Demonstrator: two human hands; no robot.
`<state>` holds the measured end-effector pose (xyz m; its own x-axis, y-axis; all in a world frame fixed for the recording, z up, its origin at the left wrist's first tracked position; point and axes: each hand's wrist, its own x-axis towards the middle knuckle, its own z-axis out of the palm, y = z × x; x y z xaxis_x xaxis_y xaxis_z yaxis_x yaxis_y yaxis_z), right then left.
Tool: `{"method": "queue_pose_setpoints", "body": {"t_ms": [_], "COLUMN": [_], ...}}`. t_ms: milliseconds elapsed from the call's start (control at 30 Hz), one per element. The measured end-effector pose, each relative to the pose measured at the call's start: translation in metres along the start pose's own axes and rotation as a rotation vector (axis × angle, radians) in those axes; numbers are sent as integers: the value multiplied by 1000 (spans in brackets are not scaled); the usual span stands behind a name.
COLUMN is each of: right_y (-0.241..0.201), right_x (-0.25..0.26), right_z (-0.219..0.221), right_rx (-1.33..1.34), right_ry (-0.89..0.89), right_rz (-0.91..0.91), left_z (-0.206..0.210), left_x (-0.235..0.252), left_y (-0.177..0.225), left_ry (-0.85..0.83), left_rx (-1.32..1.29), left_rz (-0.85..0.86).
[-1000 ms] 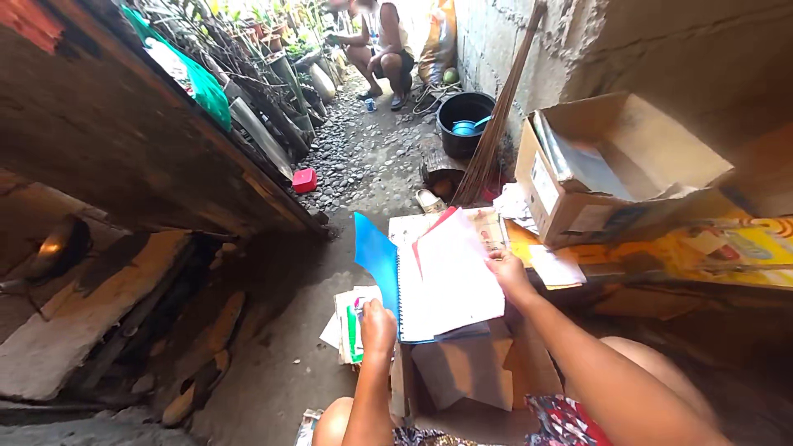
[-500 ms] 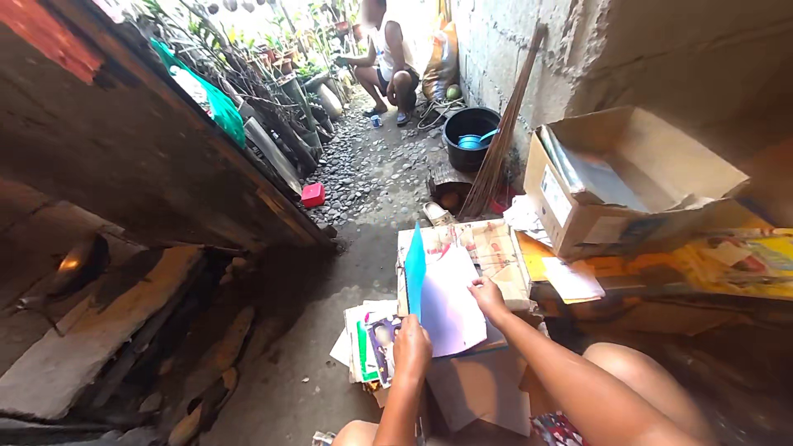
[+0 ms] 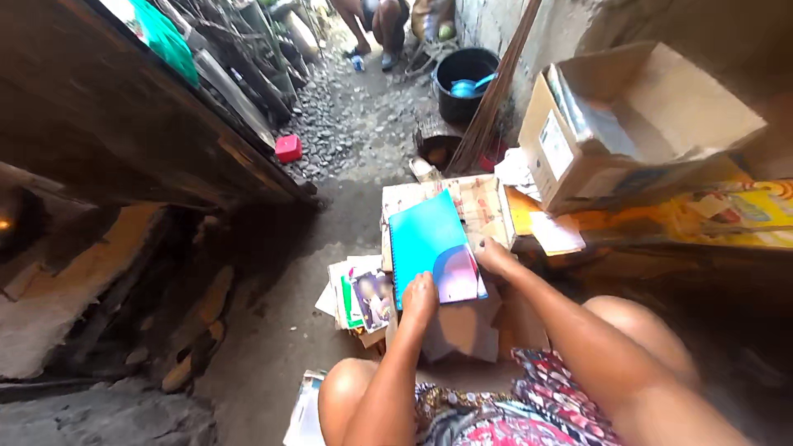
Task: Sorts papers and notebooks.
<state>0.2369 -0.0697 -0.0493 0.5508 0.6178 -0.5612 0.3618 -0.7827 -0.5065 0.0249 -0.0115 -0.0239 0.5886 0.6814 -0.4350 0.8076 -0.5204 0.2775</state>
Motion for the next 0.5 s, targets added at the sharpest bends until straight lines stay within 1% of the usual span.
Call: {"method": "queue_pose_setpoints", "body": {"t_ms": [133, 233, 367, 500], "right_y": [8, 24, 40, 40], "right_x": [-12, -18, -26, -38], "right_z": [-18, -18, -16, -23], "right_rx": [-176, -297, -371, -438], "right_ry": [-50, -93, -110, -123], "right_rz": [8, 14, 7, 12], "left_z": [10, 17, 17, 10], "left_x": [9, 12, 13, 10], "left_y": [5, 9, 16, 27], "left_ry": [-24, -71, -111, -76], "left_rx": [4, 17, 29, 23], "left_rz": [45, 45, 48, 85]}}
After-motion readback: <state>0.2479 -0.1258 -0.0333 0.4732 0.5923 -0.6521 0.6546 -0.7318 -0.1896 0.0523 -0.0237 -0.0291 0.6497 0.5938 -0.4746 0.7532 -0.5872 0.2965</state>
